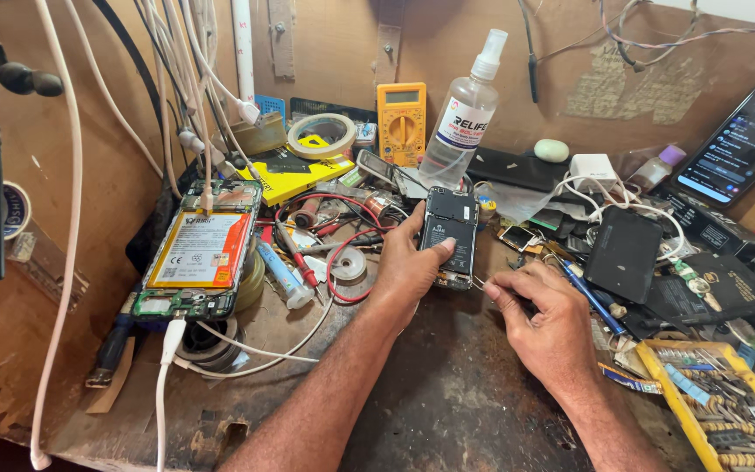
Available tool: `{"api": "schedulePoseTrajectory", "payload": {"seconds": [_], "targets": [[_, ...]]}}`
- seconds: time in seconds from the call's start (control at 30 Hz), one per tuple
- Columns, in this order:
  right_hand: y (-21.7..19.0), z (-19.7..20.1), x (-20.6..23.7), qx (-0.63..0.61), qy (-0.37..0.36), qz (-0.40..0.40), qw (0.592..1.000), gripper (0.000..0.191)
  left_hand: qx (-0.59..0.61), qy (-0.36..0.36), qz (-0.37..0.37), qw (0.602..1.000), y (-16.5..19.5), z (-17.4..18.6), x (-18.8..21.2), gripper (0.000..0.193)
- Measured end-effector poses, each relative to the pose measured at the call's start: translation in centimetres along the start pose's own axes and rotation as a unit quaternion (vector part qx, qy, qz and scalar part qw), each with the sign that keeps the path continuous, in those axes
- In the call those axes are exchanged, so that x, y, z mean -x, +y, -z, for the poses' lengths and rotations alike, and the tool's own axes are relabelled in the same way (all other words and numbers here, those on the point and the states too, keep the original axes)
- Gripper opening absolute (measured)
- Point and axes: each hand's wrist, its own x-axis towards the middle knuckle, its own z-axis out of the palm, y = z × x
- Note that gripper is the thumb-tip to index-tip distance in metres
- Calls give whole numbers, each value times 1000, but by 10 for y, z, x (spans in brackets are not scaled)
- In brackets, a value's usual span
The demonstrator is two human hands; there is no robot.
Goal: The person works on a disassembled smartphone at a cluttered repair bench, holding the phone midframe with one hand while using a small handheld tool on its internal components with the other. They reposition and turn the phone repeatedly to reach different parts of the board and chassis.
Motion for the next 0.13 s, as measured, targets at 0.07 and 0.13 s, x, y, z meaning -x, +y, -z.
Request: {"api": "schedulePoseTrajectory", "payload": {"seconds": [0.07,0.13], "targets": [[0,0,0,4,0,6,1000,14,-18,6,-3,1000,1,-1,0,55],[1,-1,0,9,1,9,1000,14,-31,7,-3,999,1,0,2,53]]}}
